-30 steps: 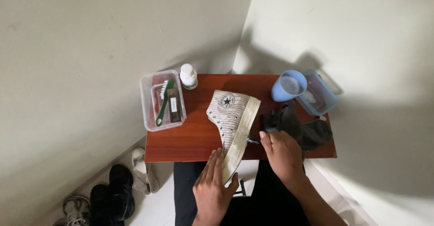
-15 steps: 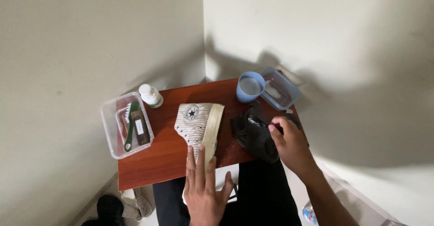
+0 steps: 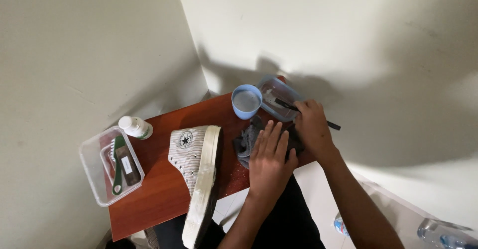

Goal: The person scrubs the white rubber sole of a high-top sneaker with a brush, then wipes the shoe with a cloth. They repeat this process, scrubbing different sections of the sole and wiping them clean.

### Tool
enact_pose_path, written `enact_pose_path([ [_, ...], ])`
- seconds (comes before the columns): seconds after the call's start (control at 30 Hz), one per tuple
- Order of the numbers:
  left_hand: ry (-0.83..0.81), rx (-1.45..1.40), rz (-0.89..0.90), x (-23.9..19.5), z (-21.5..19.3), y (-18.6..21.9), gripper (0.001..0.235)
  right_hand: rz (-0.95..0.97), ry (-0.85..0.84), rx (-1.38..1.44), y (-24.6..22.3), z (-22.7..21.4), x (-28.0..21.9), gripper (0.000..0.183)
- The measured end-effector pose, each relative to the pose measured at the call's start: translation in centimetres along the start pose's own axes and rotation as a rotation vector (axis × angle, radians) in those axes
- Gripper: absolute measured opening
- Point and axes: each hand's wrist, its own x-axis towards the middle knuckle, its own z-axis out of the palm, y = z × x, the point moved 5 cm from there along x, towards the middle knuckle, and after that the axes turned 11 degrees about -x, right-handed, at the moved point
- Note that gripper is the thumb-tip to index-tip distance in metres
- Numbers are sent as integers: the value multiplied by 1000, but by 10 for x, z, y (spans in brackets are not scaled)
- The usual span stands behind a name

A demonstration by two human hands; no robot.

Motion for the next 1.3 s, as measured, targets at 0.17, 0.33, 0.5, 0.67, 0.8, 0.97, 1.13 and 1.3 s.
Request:
enact_pose_path([
  [0.17, -11, 140, -23, -8, 49, -35, 40, -163, 81, -205, -4, 20, 30, 21],
  [0.33, -162, 229, -25, -22, 71, -52, 40, -222, 64, -293, 2, 45, 47, 20],
  [0.5, -228, 303, 14, -40, 87, -65, 43, -227, 6, -345, -2, 47, 48, 22],
  [0.67, -260, 306, -7, -42, 87, -64, 34, -108, 53, -277, 1, 13, 18, 29],
  [0.8, -283, 244, -20, -36, 73, -52, 39, -8, 142, -55, -4, -29, -28, 19],
  [0.97, -213, 201, 14, -45, 73, -39, 33, 449, -152, -23, 43, 20, -71, 42],
  [1.13, -187, 240, 42, -37, 55, -23, 23, 518, -193, -86, 57, 51, -82, 27],
  [1.3, -156, 207, 18, -43, 45, -18, 24, 822, -251, 504, 3, -15, -87, 20],
])
